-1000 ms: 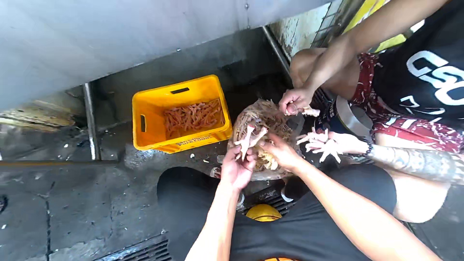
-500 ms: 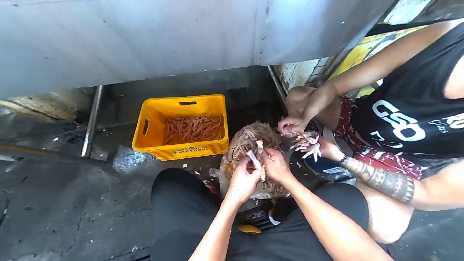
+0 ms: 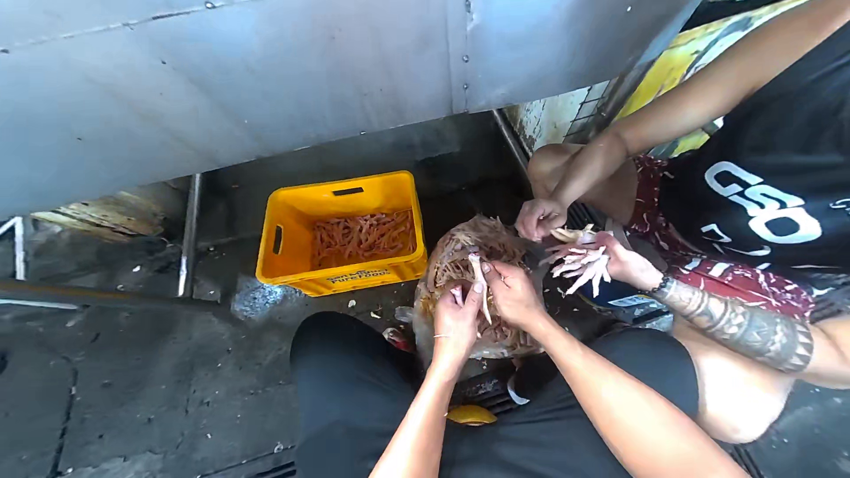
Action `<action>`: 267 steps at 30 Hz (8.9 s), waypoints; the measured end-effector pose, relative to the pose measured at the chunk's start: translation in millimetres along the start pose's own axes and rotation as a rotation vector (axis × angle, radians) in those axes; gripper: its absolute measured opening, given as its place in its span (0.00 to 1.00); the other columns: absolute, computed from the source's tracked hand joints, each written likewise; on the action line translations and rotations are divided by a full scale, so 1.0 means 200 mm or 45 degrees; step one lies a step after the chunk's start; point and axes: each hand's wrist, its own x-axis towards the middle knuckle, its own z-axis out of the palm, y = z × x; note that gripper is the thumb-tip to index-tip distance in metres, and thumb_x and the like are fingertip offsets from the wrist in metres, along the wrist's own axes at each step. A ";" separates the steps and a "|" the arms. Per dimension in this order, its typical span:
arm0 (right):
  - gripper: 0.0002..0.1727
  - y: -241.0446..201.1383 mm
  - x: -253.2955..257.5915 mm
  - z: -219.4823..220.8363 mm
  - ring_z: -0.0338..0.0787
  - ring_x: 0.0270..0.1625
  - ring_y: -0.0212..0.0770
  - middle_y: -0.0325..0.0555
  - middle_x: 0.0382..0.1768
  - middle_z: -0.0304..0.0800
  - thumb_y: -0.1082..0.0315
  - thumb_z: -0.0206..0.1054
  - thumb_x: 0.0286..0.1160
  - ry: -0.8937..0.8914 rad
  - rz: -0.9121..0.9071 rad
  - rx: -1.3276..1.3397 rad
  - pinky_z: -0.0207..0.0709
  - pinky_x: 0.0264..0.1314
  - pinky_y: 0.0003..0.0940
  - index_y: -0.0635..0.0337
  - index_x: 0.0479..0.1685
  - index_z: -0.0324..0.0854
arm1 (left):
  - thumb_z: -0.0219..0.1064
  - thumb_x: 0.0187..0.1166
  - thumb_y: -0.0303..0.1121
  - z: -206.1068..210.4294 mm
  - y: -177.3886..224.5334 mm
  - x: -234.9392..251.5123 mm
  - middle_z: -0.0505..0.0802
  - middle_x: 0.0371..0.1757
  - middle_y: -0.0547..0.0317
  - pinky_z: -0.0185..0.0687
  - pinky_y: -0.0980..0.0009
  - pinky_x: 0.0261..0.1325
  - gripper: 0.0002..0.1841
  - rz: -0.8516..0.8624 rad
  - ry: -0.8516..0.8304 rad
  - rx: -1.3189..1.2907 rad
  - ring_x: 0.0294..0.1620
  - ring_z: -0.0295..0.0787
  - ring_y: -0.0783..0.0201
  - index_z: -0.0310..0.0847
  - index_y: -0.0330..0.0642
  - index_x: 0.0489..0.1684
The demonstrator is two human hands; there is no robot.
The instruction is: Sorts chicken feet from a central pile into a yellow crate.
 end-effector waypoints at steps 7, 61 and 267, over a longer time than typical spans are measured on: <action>0.15 0.00 -0.01 0.01 0.90 0.40 0.33 0.42 0.37 0.91 0.58 0.59 0.89 -0.083 0.049 0.144 0.87 0.48 0.35 0.59 0.54 0.85 | 0.74 0.75 0.38 -0.05 0.03 -0.05 0.93 0.39 0.60 0.89 0.69 0.44 0.18 0.145 -0.026 0.412 0.38 0.90 0.70 0.85 0.39 0.58; 0.18 -0.08 -0.15 0.05 0.84 0.32 0.36 0.40 0.26 0.82 0.60 0.57 0.85 0.033 -0.355 -0.565 0.81 0.35 0.37 0.56 0.27 0.82 | 0.58 0.89 0.49 -0.31 0.09 0.41 0.91 0.37 0.46 0.85 0.50 0.38 0.23 -0.138 0.112 0.736 0.32 0.87 0.53 0.83 0.34 0.53; 0.15 -0.05 -0.04 0.02 0.89 0.34 0.36 0.44 0.30 0.90 0.59 0.65 0.86 -0.195 0.280 0.421 0.86 0.41 0.36 0.60 0.38 0.90 | 0.62 0.73 0.24 -0.03 0.10 0.36 0.81 0.25 0.60 0.79 0.68 0.22 0.09 -0.374 0.140 -0.352 0.19 0.79 0.66 0.75 0.46 0.48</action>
